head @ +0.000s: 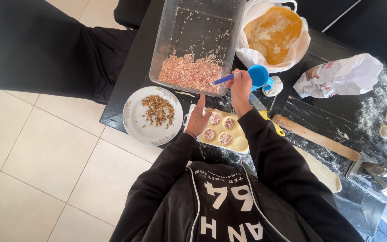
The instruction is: The recorder is filling a ravioli mold with minced meat and crushed walnuts on a kitchen table.
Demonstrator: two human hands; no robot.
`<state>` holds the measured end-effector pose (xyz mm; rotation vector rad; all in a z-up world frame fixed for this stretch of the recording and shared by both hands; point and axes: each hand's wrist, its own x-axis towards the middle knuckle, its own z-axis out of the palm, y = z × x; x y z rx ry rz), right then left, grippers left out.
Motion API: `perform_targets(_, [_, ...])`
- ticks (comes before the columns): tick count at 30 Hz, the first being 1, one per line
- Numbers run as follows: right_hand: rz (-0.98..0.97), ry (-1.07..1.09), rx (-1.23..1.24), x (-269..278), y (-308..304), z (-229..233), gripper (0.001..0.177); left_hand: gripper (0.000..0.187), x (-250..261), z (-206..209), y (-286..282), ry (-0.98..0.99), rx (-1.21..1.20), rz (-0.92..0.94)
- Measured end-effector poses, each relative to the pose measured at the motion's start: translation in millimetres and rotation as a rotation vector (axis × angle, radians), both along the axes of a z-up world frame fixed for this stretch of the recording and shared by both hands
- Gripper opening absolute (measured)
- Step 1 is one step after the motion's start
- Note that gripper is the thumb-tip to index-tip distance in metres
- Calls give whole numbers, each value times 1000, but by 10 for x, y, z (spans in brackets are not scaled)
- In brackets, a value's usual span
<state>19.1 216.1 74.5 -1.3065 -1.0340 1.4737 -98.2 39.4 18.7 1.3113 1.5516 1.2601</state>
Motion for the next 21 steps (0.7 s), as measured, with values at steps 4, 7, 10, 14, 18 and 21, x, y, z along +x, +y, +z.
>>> perform_targets(4, [-54, 132, -79, 70, 3, -158, 20, 85, 35, -1, -52, 24, -67, 13])
perform_targets(7, [-95, 189, -84, 114, -1, -285, 22, 81, 53, -68, -111, 26, -59, 29])
perform_targets(10, [-115, 281, -123, 146, -22, -308, 22, 78, 57, -42, -140, 57, -91, 47])
perform_targets(14, [-131, 315, -113, 161, -85, -205, 21, 71, 56, -43, -194, 66, -75, 76])
perform_targets(18, [-151, 355, -106, 194, -115, -185, 18, 59, 35, 152, -261, 44, 5, 103])
perform_targets(21, [-149, 382, -121, 250, -126, -264, 19, 50, 28, 320, -296, -154, 13, 126])
